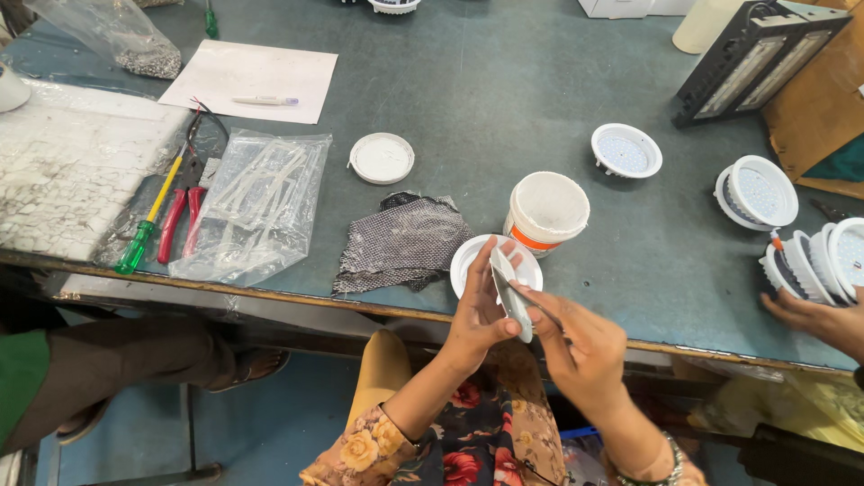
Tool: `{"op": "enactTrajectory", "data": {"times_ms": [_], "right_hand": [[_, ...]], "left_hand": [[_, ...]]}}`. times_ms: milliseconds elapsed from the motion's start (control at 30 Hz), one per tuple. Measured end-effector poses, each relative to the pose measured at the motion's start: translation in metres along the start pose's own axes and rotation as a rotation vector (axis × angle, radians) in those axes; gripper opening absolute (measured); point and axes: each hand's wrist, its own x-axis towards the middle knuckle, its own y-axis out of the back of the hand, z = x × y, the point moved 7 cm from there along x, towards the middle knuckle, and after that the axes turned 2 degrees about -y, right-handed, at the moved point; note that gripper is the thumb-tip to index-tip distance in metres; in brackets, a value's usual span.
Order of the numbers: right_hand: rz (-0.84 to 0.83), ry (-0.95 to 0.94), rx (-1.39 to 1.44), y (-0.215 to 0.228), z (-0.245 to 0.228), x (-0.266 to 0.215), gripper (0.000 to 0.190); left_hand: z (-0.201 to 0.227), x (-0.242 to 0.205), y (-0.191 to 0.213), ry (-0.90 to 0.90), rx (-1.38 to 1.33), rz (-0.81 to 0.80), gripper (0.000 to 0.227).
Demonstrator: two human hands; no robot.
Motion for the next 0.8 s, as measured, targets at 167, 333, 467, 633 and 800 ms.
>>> {"op": "enactTrajectory", "data": {"times_ms": [167,333,467,633,800], "right_hand": [[0.099,-0.032,-0.011,0.003,-0.002,-0.016,0.019],[0.236,-0.257,-0.112,0.028,0.013,-0.023,0.02],[0.198,-0.184,-0.052,0.029,0.014,-0.019,0.02],[0.073,-0.093,-0.038,0.018,0.012,-0.006,0.018],[0.005,-0.12,-0.005,0.008,0.015,0.001,0.018]], "left_hand": [[-0.01,0.001,0.01,0.004,0.201,0.018,0.122],[-0.002,0.006,0.009,0.03,0.063,0.03,0.122],[0.01,0.002,-0.001,0.102,-0.162,-0.004,0.125],[0.022,0.001,-0.006,0.08,-0.086,-0.043,0.128],[0.021,-0.001,-0.005,0.037,0.009,-0.077,0.13]]}}
